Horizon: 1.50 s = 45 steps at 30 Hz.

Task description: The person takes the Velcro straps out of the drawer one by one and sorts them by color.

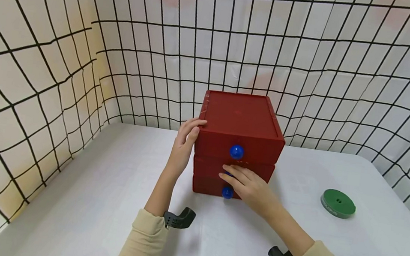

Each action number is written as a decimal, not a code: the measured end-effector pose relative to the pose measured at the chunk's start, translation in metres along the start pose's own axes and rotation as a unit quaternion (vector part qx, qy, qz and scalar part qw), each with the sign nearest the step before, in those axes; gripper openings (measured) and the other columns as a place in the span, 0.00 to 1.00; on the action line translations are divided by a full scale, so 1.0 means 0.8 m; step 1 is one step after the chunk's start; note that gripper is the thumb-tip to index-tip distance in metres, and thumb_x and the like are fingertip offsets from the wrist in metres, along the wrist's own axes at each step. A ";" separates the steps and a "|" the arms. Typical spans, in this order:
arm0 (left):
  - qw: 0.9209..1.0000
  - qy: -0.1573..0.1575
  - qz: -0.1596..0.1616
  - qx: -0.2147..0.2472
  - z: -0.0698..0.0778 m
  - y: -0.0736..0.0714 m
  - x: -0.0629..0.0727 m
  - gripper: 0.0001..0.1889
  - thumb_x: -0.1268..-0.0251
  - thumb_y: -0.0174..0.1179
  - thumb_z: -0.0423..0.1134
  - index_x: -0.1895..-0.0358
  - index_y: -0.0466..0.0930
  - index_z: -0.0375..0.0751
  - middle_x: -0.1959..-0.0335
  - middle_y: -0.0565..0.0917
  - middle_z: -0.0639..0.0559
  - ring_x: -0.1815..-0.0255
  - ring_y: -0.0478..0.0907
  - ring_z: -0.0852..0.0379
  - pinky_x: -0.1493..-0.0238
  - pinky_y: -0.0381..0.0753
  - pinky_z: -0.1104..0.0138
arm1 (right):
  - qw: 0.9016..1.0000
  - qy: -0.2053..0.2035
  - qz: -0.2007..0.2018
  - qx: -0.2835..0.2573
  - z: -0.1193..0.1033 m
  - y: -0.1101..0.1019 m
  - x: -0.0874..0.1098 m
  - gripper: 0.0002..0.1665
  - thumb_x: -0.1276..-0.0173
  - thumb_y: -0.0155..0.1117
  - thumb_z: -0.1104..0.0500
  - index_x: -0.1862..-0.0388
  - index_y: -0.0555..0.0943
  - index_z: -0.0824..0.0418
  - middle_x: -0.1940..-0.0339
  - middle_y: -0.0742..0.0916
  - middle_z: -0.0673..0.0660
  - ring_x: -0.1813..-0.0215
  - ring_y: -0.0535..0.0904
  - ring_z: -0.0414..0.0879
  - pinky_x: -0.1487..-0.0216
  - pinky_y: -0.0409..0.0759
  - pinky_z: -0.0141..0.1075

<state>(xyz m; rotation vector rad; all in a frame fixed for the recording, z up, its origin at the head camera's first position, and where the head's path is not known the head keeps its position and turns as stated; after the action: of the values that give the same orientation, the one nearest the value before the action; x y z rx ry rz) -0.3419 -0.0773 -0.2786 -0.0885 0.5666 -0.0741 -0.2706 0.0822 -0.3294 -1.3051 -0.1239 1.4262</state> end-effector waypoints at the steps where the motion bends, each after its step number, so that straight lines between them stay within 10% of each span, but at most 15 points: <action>1: 1.000 0.000 0.000 0.000 0.001 0.000 0.000 0.18 0.28 0.40 0.47 0.42 0.70 0.49 0.35 0.60 0.54 0.35 0.58 0.56 0.37 0.62 0.52 | 1.000 -0.002 -0.001 -0.002 -0.001 0.000 -0.001 0.33 0.52 0.71 0.64 0.44 0.74 0.57 0.44 0.80 0.56 0.44 0.76 0.49 0.46 0.76 0.39; 19: 1.000 0.004 0.004 -0.006 -0.001 0.001 0.001 0.21 0.31 0.40 0.55 0.43 0.71 0.52 0.36 0.61 0.57 0.34 0.57 0.58 0.37 0.62 0.52 | 1.000 -0.011 0.013 -0.008 -0.007 -0.008 -0.001 0.33 0.60 0.74 0.65 0.49 0.79 0.57 0.48 0.83 0.55 0.47 0.78 0.49 0.49 0.77 0.39; 28: 1.000 -0.006 -0.005 0.001 0.022 0.003 0.006 0.17 0.28 0.39 0.41 0.42 0.69 0.42 0.35 0.60 0.49 0.34 0.56 0.53 0.36 0.60 0.52 | 1.000 -0.025 0.007 -0.007 -0.012 -0.012 0.001 0.30 0.58 0.73 0.65 0.50 0.80 0.56 0.48 0.83 0.54 0.46 0.77 0.48 0.50 0.77 0.38; 34: 1.000 -0.011 -0.007 -0.002 0.038 0.005 0.010 0.18 0.28 0.38 0.38 0.41 0.68 0.37 0.34 0.59 0.45 0.33 0.56 0.50 0.36 0.61 0.51 | 0.999 -0.044 0.027 -0.010 -0.018 -0.019 0.005 0.15 0.35 0.54 0.61 0.51 0.81 0.56 0.48 0.83 0.54 0.46 0.77 0.47 0.51 0.78 0.36; 39: 1.000 -0.012 -0.008 -0.007 0.038 0.005 0.011 0.18 0.28 0.38 0.38 0.41 0.68 0.38 0.34 0.59 0.45 0.33 0.56 0.51 0.36 0.60 0.51 | 0.998 -0.048 0.032 -0.016 -0.024 -0.025 0.007 0.27 0.26 0.30 0.57 0.52 0.81 0.55 0.48 0.83 0.53 0.46 0.76 0.46 0.51 0.78 0.35; 45: 1.000 -0.016 -0.006 -0.008 0.036 0.005 0.012 0.18 0.28 0.39 0.40 0.41 0.69 0.39 0.33 0.59 0.46 0.33 0.56 0.52 0.35 0.59 0.51 | 0.998 -0.052 0.032 -0.017 -0.032 -0.034 0.009 0.30 0.25 0.25 0.57 0.52 0.81 0.54 0.49 0.83 0.52 0.46 0.76 0.45 0.52 0.78 0.34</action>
<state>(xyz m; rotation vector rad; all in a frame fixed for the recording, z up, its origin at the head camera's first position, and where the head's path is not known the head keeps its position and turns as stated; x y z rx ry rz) -0.3181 -0.0728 -0.2597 -0.1089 0.5344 -0.0805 -0.2323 0.0825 -0.3245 -1.2736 -0.1782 1.5520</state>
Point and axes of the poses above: each hand's wrist, its own x-axis away from the middle knuckle, its own y-axis out of the palm, z = x × y, the point moved 8 cm from there along -x, towards the middle knuckle
